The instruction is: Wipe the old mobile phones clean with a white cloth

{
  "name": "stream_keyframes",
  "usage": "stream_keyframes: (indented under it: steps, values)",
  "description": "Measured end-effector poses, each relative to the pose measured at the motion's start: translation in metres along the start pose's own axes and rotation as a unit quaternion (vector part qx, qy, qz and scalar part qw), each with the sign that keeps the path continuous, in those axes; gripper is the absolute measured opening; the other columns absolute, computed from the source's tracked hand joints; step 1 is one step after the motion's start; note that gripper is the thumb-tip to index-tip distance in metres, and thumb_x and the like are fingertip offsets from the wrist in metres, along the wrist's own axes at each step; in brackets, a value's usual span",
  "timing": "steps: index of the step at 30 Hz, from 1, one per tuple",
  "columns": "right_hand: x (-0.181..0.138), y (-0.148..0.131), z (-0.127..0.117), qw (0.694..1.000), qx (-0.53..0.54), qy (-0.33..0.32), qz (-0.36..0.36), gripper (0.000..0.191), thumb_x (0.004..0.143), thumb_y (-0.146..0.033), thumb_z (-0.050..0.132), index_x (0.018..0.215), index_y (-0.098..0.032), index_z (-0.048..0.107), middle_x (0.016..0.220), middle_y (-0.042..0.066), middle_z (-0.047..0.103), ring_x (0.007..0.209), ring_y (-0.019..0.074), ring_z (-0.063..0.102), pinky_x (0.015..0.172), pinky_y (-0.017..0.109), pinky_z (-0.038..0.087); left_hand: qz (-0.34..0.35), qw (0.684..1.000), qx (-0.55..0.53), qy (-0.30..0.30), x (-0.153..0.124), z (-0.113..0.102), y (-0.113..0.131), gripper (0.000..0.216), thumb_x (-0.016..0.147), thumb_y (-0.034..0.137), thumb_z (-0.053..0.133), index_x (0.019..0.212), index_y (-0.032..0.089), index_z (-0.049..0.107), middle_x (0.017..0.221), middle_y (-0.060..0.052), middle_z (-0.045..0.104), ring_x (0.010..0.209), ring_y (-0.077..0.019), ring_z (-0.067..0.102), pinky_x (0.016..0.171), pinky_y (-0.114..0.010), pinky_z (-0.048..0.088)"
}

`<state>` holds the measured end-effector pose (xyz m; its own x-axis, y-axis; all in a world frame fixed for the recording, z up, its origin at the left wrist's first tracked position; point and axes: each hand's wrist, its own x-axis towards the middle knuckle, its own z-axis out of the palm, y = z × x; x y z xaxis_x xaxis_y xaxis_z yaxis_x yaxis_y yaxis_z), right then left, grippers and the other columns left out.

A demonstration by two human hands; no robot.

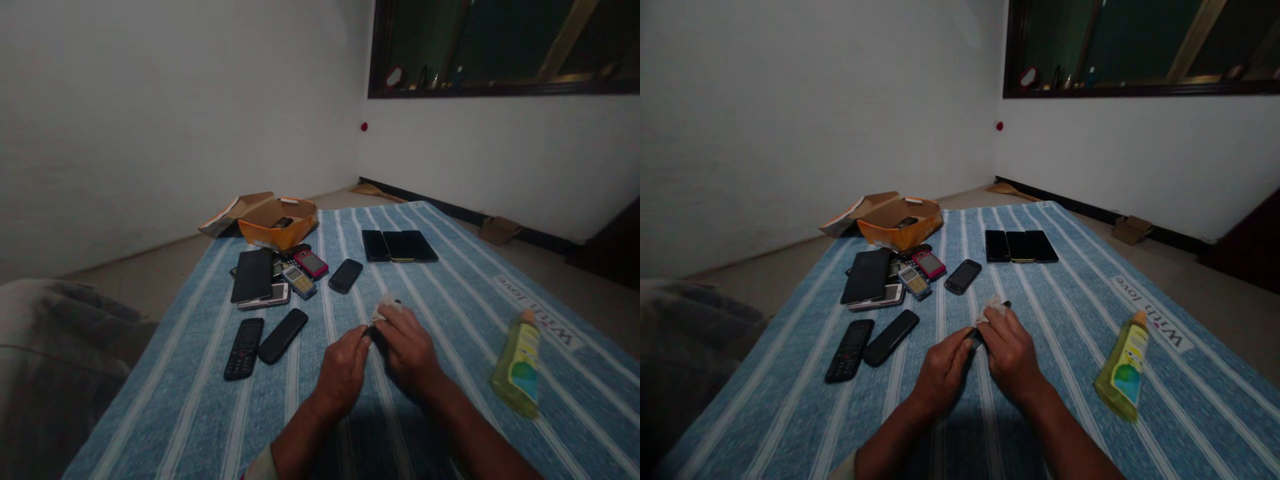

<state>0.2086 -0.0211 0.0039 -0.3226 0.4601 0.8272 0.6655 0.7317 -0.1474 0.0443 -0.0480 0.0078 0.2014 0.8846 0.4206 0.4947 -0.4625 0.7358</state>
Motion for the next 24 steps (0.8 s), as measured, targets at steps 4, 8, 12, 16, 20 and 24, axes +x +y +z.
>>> stream_keyframes:
  steps: [4, 8, 12, 16, 20, 24]
  values:
    - [0.001, -0.015, 0.003, 1.000, 0.016, -0.007, -0.026, 0.033, 0.089, -0.003, 0.044, 0.108, -0.015, 0.067, 0.109, 0.014, 0.070, 0.106, 0.0254, 0.064, 0.096, 0.045, 0.052, -0.013, 0.999, -0.034, -0.013, 0.002, -0.002, 0.002, 0.038, 0.101, 0.031, 0.034, 0.115, 0.016, 0.066, 0.107, -0.011, 0.074, 0.097, -0.0188, 0.070, 0.089, -0.032, 0.056]
    - [0.000, 0.004, 0.001, 1.000, -0.002, -0.003, 0.001, 0.035, 0.089, -0.002, 0.042, 0.107, -0.016, 0.068, 0.108, 0.014, 0.070, 0.105, 0.0248, 0.063, 0.092, 0.044, 0.053, -0.023, 1.000, -0.007, -0.012, 0.001, -0.003, 0.002, 0.036, 0.100, 0.031, 0.037, 0.111, 0.014, 0.066, 0.099, -0.011, 0.074, 0.090, -0.0196, 0.071, 0.085, -0.032, 0.056]
    - [-0.003, 0.027, -0.001, 0.999, -0.014, 0.000, 0.046, 0.032, 0.090, -0.005, 0.043, 0.105, -0.017, 0.069, 0.107, 0.013, 0.070, 0.102, 0.0246, 0.063, 0.090, 0.045, 0.054, -0.020, 1.000, 0.006, -0.012, -0.001, -0.002, 0.000, 0.034, 0.099, 0.030, 0.037, 0.112, 0.015, 0.066, 0.096, -0.009, 0.074, 0.086, -0.0185, 0.070, 0.082, -0.031, 0.056]
    - [-0.005, 0.035, 0.002, 0.996, -0.007, 0.022, 0.083, 0.031, 0.089, -0.006, 0.045, 0.103, -0.019, 0.070, 0.104, 0.012, 0.070, 0.098, 0.0236, 0.064, 0.084, 0.042, 0.056, -0.007, 1.000, 0.008, -0.003, -0.001, -0.001, -0.001, 0.035, 0.099, 0.030, 0.038, 0.112, 0.014, 0.066, 0.094, -0.010, 0.074, 0.083, -0.0189, 0.071, 0.080, -0.030, 0.057]
    - [-0.007, 0.039, 0.004, 0.993, 0.000, 0.042, 0.107, 0.031, 0.088, -0.005, 0.046, 0.101, -0.020, 0.070, 0.103, 0.010, 0.070, 0.099, 0.0226, 0.065, 0.086, 0.041, 0.056, 0.002, 1.000, 0.019, -0.002, -0.001, -0.001, -0.001, 0.035, 0.100, 0.031, 0.037, 0.111, 0.014, 0.066, 0.092, -0.009, 0.074, 0.082, -0.0187, 0.071, 0.077, -0.029, 0.057]
    - [-0.005, 0.039, -0.001, 0.994, -0.022, 0.049, 0.097, 0.028, 0.088, -0.006, 0.048, 0.101, -0.018, 0.069, 0.103, 0.012, 0.069, 0.099, 0.0240, 0.064, 0.085, 0.042, 0.056, 0.008, 1.000, 0.026, -0.004, -0.001, 0.000, -0.002, 0.035, 0.100, 0.031, 0.037, 0.112, 0.014, 0.065, 0.096, -0.010, 0.074, 0.086, -0.0194, 0.071, 0.079, -0.030, 0.057]
